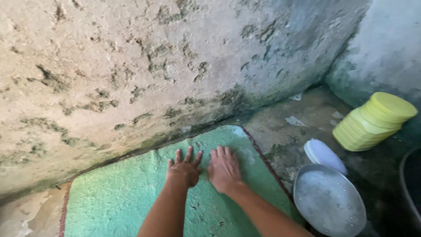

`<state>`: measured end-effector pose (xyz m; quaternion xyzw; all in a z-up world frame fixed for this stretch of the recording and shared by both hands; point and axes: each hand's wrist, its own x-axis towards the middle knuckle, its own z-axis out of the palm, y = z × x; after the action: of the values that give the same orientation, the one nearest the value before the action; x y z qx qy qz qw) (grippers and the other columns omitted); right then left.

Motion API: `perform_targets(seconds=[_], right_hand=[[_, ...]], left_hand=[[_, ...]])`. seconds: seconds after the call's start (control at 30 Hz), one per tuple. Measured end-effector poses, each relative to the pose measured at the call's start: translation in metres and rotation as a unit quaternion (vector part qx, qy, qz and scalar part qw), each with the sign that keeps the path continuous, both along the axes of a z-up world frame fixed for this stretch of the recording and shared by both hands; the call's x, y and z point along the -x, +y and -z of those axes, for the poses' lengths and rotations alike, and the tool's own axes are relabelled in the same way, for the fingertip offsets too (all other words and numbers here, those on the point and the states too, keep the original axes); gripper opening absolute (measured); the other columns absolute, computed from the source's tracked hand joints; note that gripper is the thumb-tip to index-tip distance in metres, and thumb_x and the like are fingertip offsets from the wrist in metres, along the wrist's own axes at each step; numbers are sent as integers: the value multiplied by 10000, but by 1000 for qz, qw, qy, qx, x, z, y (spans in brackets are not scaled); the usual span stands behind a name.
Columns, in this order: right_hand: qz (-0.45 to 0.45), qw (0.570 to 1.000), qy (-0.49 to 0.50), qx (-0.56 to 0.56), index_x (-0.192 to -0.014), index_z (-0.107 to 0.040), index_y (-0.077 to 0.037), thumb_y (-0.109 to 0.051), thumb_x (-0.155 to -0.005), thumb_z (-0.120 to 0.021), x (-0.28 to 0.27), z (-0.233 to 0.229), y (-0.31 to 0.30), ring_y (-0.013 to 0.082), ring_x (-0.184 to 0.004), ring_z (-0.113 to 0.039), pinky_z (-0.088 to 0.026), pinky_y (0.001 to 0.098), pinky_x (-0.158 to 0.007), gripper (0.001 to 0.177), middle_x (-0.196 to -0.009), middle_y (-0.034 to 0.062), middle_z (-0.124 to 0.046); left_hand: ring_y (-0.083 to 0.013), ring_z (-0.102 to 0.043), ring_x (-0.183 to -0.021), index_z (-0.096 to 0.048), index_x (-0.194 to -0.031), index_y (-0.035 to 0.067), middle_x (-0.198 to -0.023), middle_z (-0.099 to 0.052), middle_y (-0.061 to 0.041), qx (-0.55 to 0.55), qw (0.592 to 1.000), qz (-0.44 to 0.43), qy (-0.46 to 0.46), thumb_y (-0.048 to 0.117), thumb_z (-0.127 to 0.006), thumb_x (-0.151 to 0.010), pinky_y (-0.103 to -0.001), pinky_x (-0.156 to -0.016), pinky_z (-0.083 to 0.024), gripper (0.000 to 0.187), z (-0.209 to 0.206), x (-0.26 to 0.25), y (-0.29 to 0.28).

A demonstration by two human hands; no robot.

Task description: Applying cleaning powder and scrubbing a bath mat on a floor.

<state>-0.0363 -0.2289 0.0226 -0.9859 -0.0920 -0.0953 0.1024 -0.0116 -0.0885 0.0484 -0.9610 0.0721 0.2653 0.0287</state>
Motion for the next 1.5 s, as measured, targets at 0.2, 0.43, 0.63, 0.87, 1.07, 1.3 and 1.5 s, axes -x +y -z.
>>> perform_targets(seconds=[0.2, 0.43, 0.63, 0.87, 1.07, 1.3, 1.5], right_hand=[[-95, 987, -24, -129, -1339, -502, -40, -97, -897, -640, -12, 10, -69, 434, -1154, -534, -452, 529, -979, 467, -1247, 226, -529], [2, 985, -64, -162, -1118, -614, -44, -315, -942, -655, 37, -63, -169, 461, -961, -666, -524, 556, -825, 326, -1026, 236, -710], [175, 983, -2, -57, -950, -729, -76, -403, -1082, -523, 81, -51, -260, 436, -955, -695, -533, 535, -870, 408, -972, 244, -723], [-59, 981, 85, -167, -1075, -668, -67, -119, -628, -826, 91, 4, -311, 350, -1015, -699, -550, 423, -865, 477, -1041, 179, -728], [-25, 989, 128, -71, -1149, -699, -97, -182, -633, -805, 92, 8, -314, 369, -1053, -695, -547, 439, -919, 533, -1076, 192, -735], [128, 932, 338, -41, -843, -754, 9, -369, -891, -647, 63, 20, -323, 297, -608, -738, -585, 422, -585, 395, -721, 200, -751], [90, 773, 572, -260, -898, -721, 39, -211, -854, -847, 40, 43, -371, 199, -572, -694, -589, 376, -545, 284, -674, 92, -725]], left_hand=[[-325, -395, -1479, -311, -1589, 303, -1684, -254, -65, 44, 993, 66, -88, 402, -546, -1015, -481, -1174, -402, 629, 25, -36, -25], [-376, -648, -1174, -668, -1247, 127, -1229, -694, -183, 181, 955, 188, -142, 396, -659, -898, -474, -1008, -522, 440, -27, -30, -148], [-391, -714, -1036, -804, -991, 81, -1072, -748, -227, 179, 892, 383, -161, 367, -653, -850, -462, -950, -563, 353, 11, -13, -267], [-398, -709, -1035, -755, -1041, 71, -1076, -730, -234, 223, 925, 296, -82, 329, -731, -840, -468, -909, -584, 327, 12, 24, -285], [-362, -723, -1066, -800, -1062, 111, -1117, -746, -189, 186, 921, 326, -101, 160, -751, -773, -449, -916, -593, 297, 34, 29, -285], [-302, -682, -1141, -750, -1148, 180, -1219, -710, -104, 113, 920, 370, -60, 468, -843, -760, -424, -957, -554, 492, -47, 88, -269], [-311, -723, -1099, -804, -1111, 114, -1155, -748, -163, 204, 920, 333, -41, 319, -778, -809, -415, -936, -579, 366, 56, 44, -311]])
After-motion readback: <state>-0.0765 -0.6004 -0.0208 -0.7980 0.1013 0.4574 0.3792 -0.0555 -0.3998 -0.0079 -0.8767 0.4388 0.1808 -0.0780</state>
